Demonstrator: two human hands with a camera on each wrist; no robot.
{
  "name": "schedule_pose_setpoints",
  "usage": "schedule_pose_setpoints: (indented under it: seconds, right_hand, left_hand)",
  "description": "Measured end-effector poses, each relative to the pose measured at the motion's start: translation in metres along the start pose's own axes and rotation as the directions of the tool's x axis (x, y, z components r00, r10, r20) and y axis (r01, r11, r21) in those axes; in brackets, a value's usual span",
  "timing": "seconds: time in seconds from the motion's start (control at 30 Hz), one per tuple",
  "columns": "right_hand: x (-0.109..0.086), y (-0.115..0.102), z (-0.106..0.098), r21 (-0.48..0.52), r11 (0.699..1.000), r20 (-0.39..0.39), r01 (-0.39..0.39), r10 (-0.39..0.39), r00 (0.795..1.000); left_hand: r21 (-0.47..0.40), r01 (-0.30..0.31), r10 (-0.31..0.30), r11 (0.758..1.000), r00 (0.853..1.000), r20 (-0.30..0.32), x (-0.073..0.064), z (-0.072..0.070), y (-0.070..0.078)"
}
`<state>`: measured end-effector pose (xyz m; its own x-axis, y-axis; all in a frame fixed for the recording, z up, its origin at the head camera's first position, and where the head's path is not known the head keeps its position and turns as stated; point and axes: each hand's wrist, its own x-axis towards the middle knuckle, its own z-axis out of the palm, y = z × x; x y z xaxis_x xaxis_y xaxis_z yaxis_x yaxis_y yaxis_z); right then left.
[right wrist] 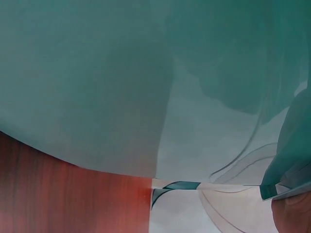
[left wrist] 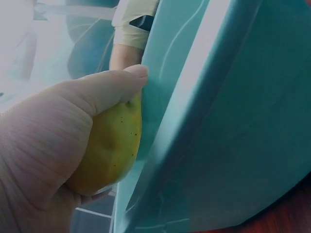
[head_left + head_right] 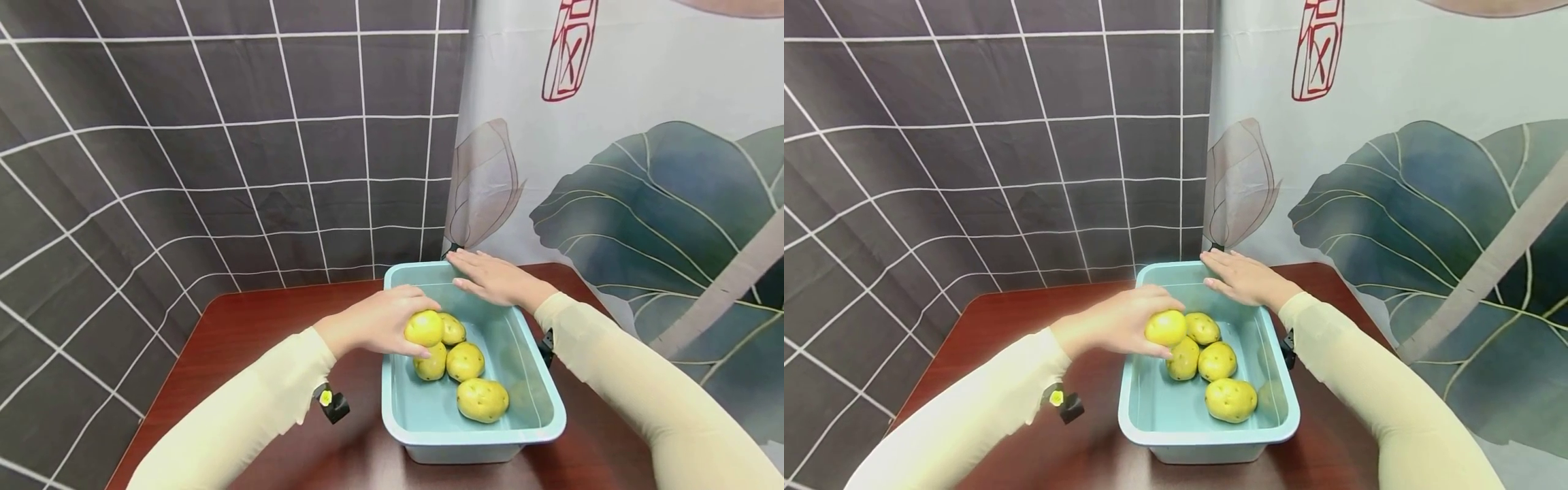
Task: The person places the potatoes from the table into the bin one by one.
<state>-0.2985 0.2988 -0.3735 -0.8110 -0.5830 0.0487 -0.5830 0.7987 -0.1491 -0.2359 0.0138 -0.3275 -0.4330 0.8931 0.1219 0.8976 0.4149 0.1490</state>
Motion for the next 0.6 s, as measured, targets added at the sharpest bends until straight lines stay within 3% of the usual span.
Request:
schedule_pose_setpoints:
  seconds: [0.3,0.6]
  right_hand:
    - [0.001,0.001,0.0,-0.019,1.0,0.007,-0.009,0.009,1.0]
    - [0.001,0.002,0.001,-0.016,1.0,-0.012,0.022,-0.022,1.0]
  left_hand:
    - [0.032,-0.032,0.029,0.999,0.995,0.096,0.021,0.006,0.005]
    - [0.049,0.004,-0.012,0.999,0.985,0.17,0.039,0.011,0.007]
